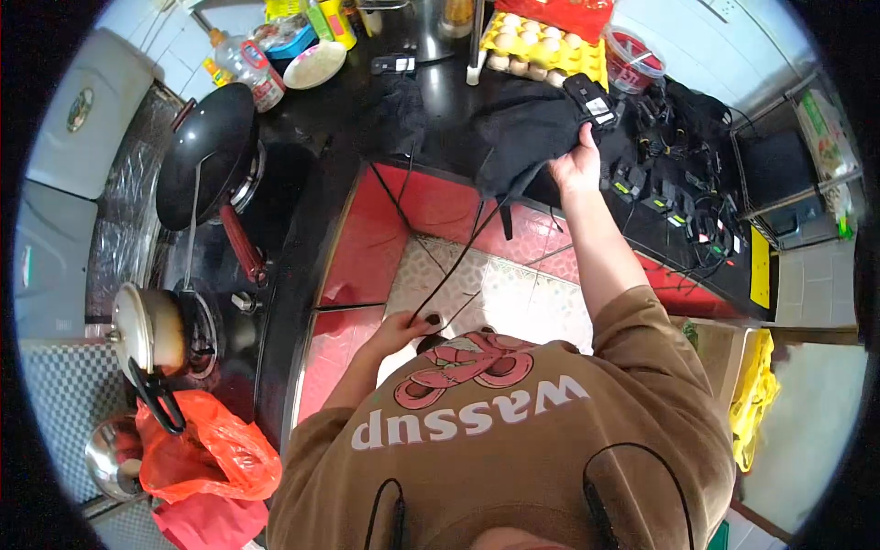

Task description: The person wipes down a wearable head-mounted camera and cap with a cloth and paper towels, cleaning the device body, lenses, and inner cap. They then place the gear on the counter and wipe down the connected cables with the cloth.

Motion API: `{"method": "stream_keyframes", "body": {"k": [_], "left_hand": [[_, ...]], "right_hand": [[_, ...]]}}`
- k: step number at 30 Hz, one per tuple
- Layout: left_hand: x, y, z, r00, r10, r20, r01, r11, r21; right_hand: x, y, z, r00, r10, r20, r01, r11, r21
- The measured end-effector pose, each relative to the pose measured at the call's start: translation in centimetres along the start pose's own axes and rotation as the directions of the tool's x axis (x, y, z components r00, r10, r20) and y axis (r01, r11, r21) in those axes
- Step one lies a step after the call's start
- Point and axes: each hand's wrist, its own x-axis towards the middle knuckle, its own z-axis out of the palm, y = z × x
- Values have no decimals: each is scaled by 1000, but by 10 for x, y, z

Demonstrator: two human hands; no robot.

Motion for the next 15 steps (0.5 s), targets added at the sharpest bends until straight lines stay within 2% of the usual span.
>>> {"method": "stream_keyframes", "body": {"k": [1,3,5,8,12,15], "left_hand": [[-10,-14,0,997,-43,-69,53,988,148],[-30,-42,5,986,-103,-132,116,989,96],[-45,-48,9,968,-163,-191,174,984,41],[-67,-45,15,940,-92,-329,138,983,119],[-92,-21,25,915,-47,-400,109,985,134],[-104,-10,30,906,10,-423,29,996,86]], "right_hand": [[10,2,-5,999,-7,-43,7,1000,-2],[26,7,-15,992,-20,-127,19,1000,-9],[37,14,-25,990,-14,-139,11,1000,-24],[49,23,-41,986,-11,-164,1,998,-61],[61,36,-57,976,21,-215,-20,1000,7],[66,40,-63,970,24,-240,-40,997,-61]]}}
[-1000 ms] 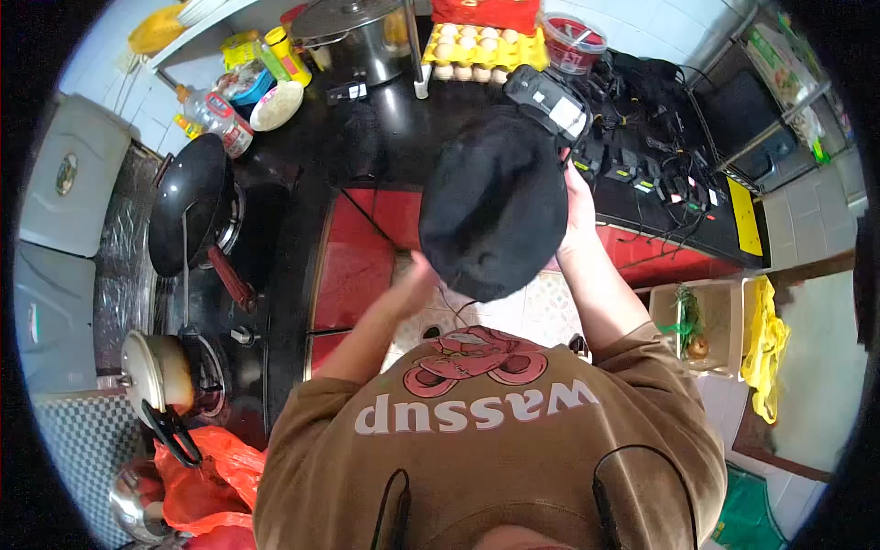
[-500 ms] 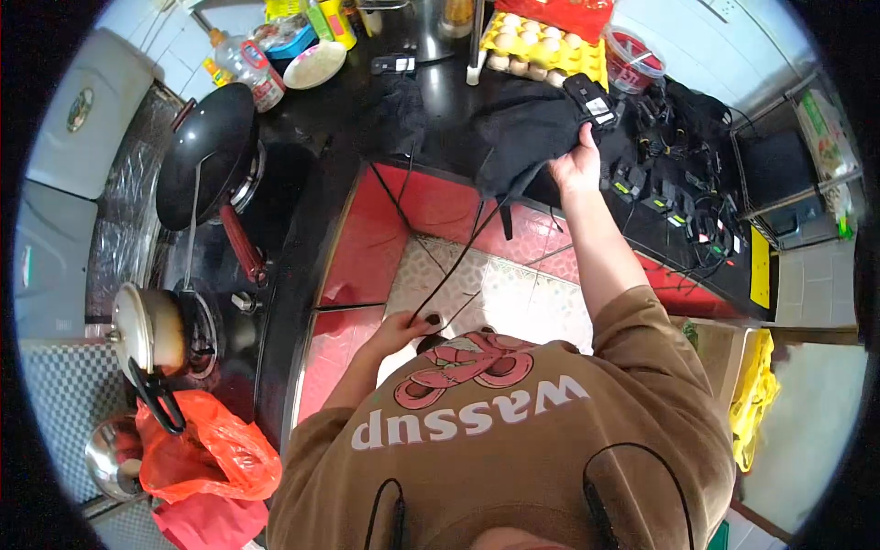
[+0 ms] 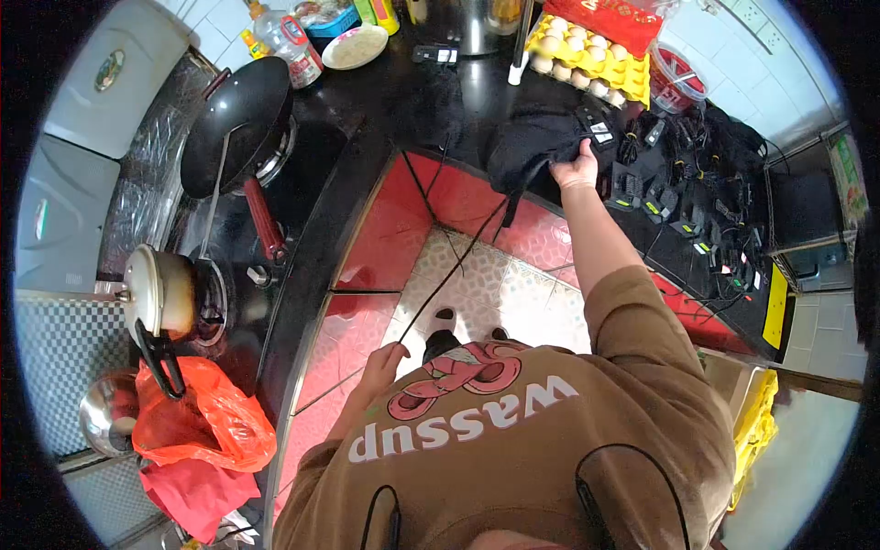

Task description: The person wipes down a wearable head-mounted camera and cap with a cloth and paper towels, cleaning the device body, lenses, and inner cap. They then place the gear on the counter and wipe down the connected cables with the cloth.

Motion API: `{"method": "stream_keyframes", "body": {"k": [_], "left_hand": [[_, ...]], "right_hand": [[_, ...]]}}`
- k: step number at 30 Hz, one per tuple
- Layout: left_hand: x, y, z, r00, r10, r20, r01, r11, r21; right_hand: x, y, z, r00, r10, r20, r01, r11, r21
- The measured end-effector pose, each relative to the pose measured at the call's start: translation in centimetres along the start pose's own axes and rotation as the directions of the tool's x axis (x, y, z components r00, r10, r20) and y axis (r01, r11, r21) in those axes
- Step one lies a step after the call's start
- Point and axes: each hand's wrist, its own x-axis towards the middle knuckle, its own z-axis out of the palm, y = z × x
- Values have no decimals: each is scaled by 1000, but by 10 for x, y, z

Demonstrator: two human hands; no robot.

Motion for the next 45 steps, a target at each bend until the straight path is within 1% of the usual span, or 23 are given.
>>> {"method": "stream_keyframes", "body": {"k": [6,9,13,17,19,21,22,23,24,25,27,29,31,32,33,34,35,37,39,40,42,43,45], "left_hand": [[-9,19,-4,998,61,-2,-61,998,-4],[-8,24,-12,987,39,158,-10,984,-177],[-9,44,-19,970,-46,238,109,960,-256],[-7,85,-22,966,24,258,77,924,-374],[3,99,-23,958,39,283,96,890,-446],[17,116,-23,946,60,318,144,801,-581],[26,128,-21,933,118,340,143,745,-651],[35,143,-17,917,175,357,148,683,-715],[41,170,-12,888,278,368,161,562,-812],[48,198,-6,852,376,363,188,427,-885],[73,231,5,827,402,393,392,90,-916],[101,267,14,668,629,398,570,-88,-817],[129,286,26,621,725,297,355,78,-932],[123,292,31,613,728,307,364,84,-928],[116,302,35,631,683,367,279,242,-929],[110,308,42,652,632,418,192,396,-898],[106,305,52,641,636,431,200,403,-893],[96,280,76,216,646,732,-61,757,-650],[90,251,97,49,669,742,-682,565,-464],[89,240,102,29,657,753,-675,569,-470],[86,225,103,289,206,935,-472,880,-48],[91,211,101,275,200,941,-478,877,-47],[107,184,86,436,152,887,-245,968,-45]], "right_hand": [[15,2,-2,997,-1,-73,-2,1000,-30],[18,1,0,991,-31,-129,24,998,-59],[18,-8,-5,985,-8,-170,-36,967,-253],[6,-21,-11,973,-93,-212,-2,913,-409],[-34,-17,-7,914,-252,-317,12,800,-600],[-98,-7,-16,941,-282,-188,116,789,-604],[-133,-1,-34,987,-151,53,155,811,-565],[-155,1,-59,932,208,295,30,770,-638],[-205,23,-41,893,120,433,378,318,-869],[-232,39,-56,808,341,480,205,601,-772],[-283,44,-38,564,448,693,688,209,-695],[-287,41,-48,608,490,625,627,186,-756],[-284,37,-53,653,581,487,504,147,-851],[-293,27,-43,668,463,583,472,342,-813],[-304,10,-27,685,324,652,445,522,-727],[-313,-8,-15,720,179,671,476,577,-664],[-319,-27,-3,743,29,669,512,620,-594],[-328,-63,32,674,-67,736,358,900,-247],[-333,-103,52,773,-14,634,-56,994,91],[-331,-125,59,788,4,616,-142,974,176],[-325,-167,66,817,-46,575,-178,928,327],[-322,-185,65,830,-113,546,-132,911,390],[-318,-215,56,841,-169,514,-76,904,421]]}}
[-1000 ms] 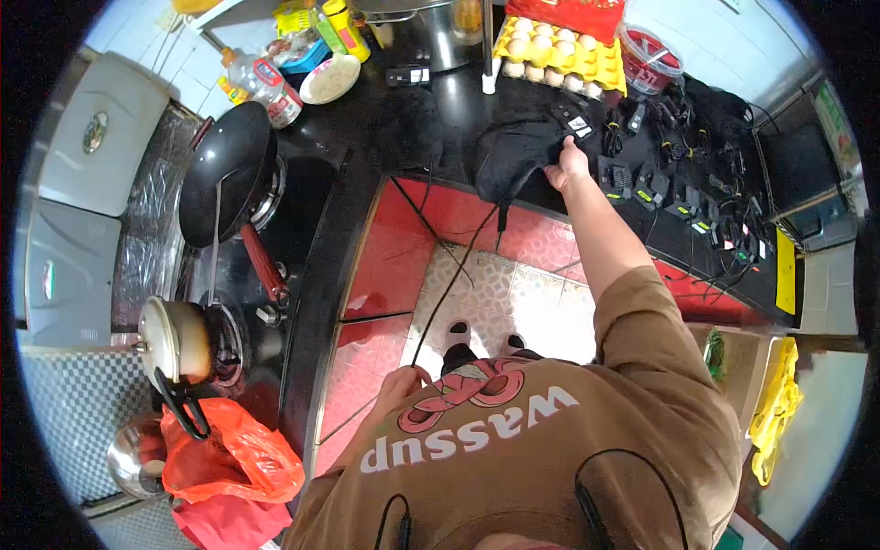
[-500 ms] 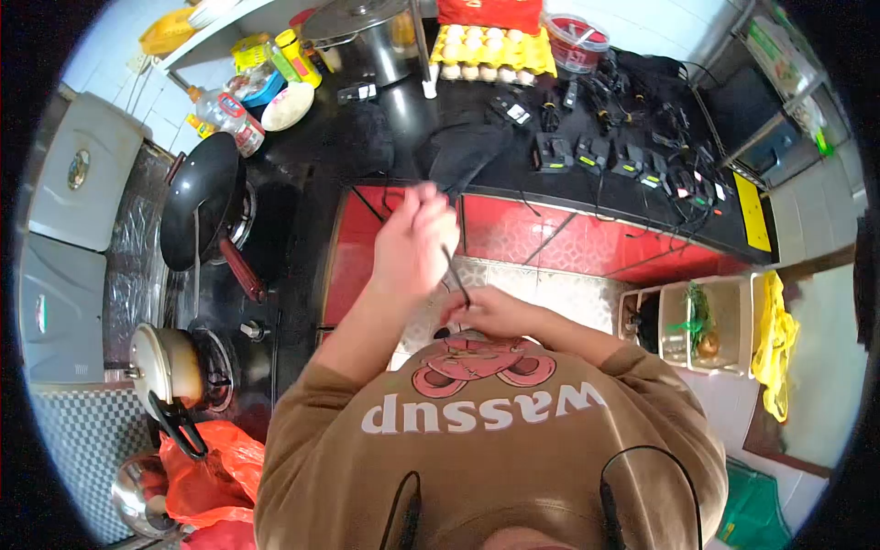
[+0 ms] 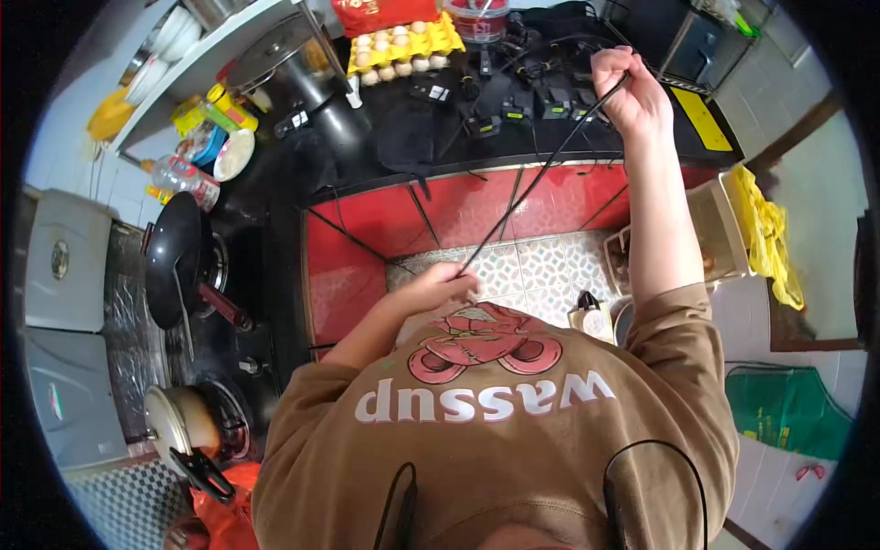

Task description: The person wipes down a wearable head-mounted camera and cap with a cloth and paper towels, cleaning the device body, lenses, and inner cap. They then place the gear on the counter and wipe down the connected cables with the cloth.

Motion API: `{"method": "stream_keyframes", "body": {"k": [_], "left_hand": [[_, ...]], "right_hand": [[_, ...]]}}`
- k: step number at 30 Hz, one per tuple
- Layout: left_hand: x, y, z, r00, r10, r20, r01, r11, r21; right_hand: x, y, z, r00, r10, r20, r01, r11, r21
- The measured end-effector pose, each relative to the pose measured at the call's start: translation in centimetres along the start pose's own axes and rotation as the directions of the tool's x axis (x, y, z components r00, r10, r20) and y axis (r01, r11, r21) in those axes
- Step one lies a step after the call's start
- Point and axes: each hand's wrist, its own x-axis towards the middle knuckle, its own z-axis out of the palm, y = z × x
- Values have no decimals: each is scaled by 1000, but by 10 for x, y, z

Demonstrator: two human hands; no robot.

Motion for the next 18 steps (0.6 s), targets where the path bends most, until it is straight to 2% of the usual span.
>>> {"method": "stream_keyframes", "body": {"k": [2,3,5,6,7,8,9,10,11,12,13,15,16,17,18], "left_hand": [[-24,-8,-15,988,119,-100,-123,992,-35],[-36,-14,-22,988,117,-101,-121,992,-34],[-58,-30,-38,967,0,-255,17,998,66],[-69,-52,-46,965,-1,-261,19,998,65],[-78,-75,-52,942,2,-336,50,988,148],[-84,-97,-57,914,13,-405,87,970,228],[-93,-88,-54,915,16,-403,85,969,233],[-104,-79,-51,892,-41,-450,77,995,62],[-116,-69,-46,867,-108,-487,59,992,-115],[-127,-53,-42,839,-180,-513,30,957,-287],[-137,-36,-40,838,-178,-516,26,957,-289],[-158,-2,-35,812,-48,-582,-147,948,-283],[-166,10,-34,805,-45,-591,-157,945,-287],[-175,21,-35,883,51,-467,-261,880,-396],[-182,31,-35,924,167,-343,-334,792,-512]], "right_hand": [[-3,-25,-5,995,-92,-39,93,996,2],[-7,-35,-8,995,-92,-39,92,996,5],[-12,-52,-12,986,-164,-5,164,985,52],[-13,-58,-17,980,-200,10,198,977,77],[-12,-60,-21,981,-194,12,193,978,77],[-11,-62,-26,971,-225,-82,225,974,-9],[-12,-65,-33,948,-267,-172,253,962,-98],[-14,-67,-43,912,-317,-259,274,943,-188],[-18,-66,-57,911,-321,-260,277,942,-190],[-22,-60,-76,839,-413,-354,238,864,-443],[-27,-55,-95,754,-516,-407,147,735,-662],[-47,-41,-134,683,-520,-512,22,716,-698],[-57,-49,-168,730,-511,-454,-76,600,-797],[-68,-58,-190,777,-486,-400,-161,460,-873],[-74,-39,-184,781,-477,-403,-171,457,-873]]}}
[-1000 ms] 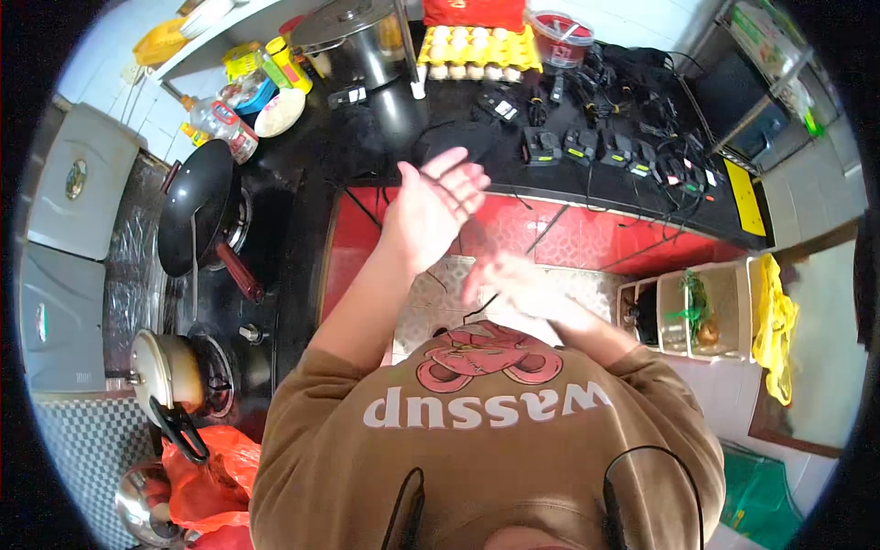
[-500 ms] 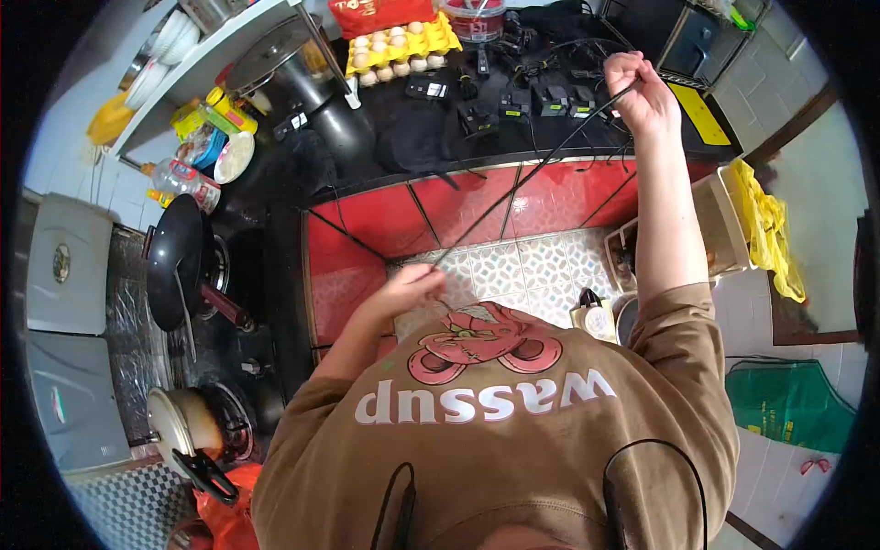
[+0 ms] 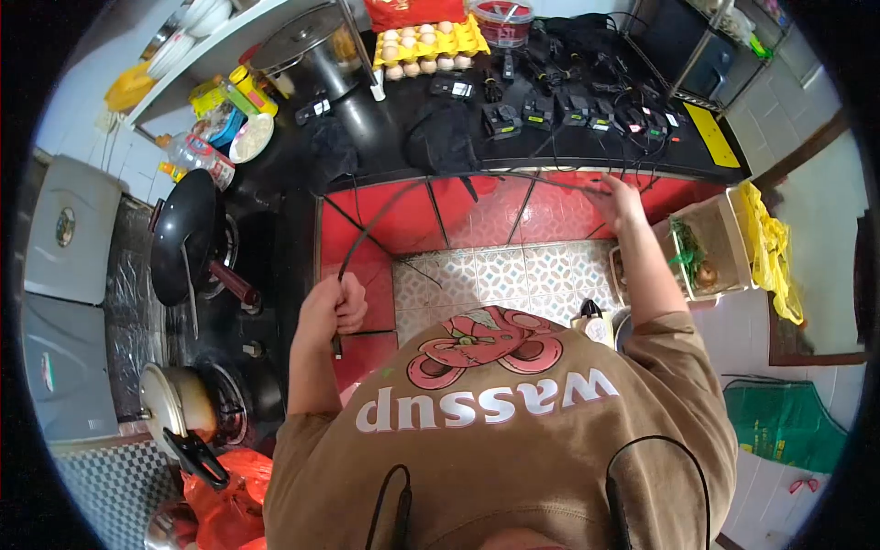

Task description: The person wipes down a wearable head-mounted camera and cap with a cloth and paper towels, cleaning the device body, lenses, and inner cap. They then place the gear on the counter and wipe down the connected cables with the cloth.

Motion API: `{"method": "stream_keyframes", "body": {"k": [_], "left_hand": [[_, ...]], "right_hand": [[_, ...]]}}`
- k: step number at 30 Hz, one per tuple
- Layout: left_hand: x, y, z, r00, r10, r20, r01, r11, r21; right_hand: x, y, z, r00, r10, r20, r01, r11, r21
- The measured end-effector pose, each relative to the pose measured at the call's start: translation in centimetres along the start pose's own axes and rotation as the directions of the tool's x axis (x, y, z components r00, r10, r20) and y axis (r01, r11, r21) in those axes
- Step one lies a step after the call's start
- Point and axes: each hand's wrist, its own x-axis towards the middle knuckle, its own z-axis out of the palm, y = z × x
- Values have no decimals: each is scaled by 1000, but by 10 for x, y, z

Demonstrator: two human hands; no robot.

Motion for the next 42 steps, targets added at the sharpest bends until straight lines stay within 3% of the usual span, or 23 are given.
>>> {"method": "stream_keyframes", "body": {"k": [3,6,8,10,14,15,16,18,19,20,21,23,24,27,28,31,32,35,36,38,39,41,42], "left_hand": [[-7,20,24,952,132,276,-44,952,-304],[11,38,62,823,334,460,-29,833,-552],[38,47,90,724,385,573,115,751,-651],[68,54,106,689,424,588,95,751,-653],[108,78,133,708,494,504,109,630,-769],[116,77,133,753,464,466,-14,720,-694],[123,74,133,794,442,417,-128,793,-595],[138,57,132,829,420,369,-224,854,-469],[147,39,132,856,398,329,-417,909,-16],[155,23,132,873,398,283,-487,750,447],[164,10,132,877,383,291,-479,754,450],[177,-10,133,740,443,506,-657,318,683],[178,-14,132,742,432,513,-658,322,681],[181,-15,129,814,207,543,-535,-96,839],[179,-13,125,810,202,551,-543,-98,834],[174,0,114,938,-166,304,-222,384,896],[170,5,111,936,-172,307,-224,382,896],[158,28,108,756,-458,468,111,794,598],[154,36,106,754,-461,468,111,791,601],[146,48,107,620,-162,768,73,986,149],[143,54,116,622,-161,766,72,986,148],[139,71,144,512,14,859,68,996,-56],[140,74,150,454,107,884,77,984,-158]], "right_hand": [[-48,19,43,967,-109,-229,89,991,-96],[-38,74,33,909,-408,85,373,706,-601],[-36,111,35,941,-336,-26,211,647,-733],[-94,85,79,944,-54,324,252,752,-609],[-126,92,104,878,253,406,256,468,-846],[-132,89,107,841,410,353,237,306,-922],[-136,90,103,845,404,351,234,309,-922],[-144,94,96,813,168,558,553,82,-829],[-145,94,95,749,65,659,662,-61,-747],[-145,92,98,756,58,652,654,-52,-755],[-146,83,107,766,213,606,625,-26,-780],[-150,67,119,712,506,486,558,12,-830],[-153,64,117,718,502,483,548,20,-836],[-158,52,115,726,363,584,636,-32,-771],[-163,42,115,732,356,581,631,-32,-775],[-174,-15,102,643,-155,750,759,-2,-651],[-166,-29,97,586,-264,766,792,-15,-611],[-126,-43,75,424,-506,751,864,-21,-503],[-112,-39,77,424,-511,748,863,-21,-504],[-86,-23,86,260,-847,465,858,-19,-514],[-72,-10,95,260,-846,466,859,-18,-512],[-53,19,123,463,-844,271,842,323,-432],[-52,32,136,599,-736,316,790,476,-387]]}}
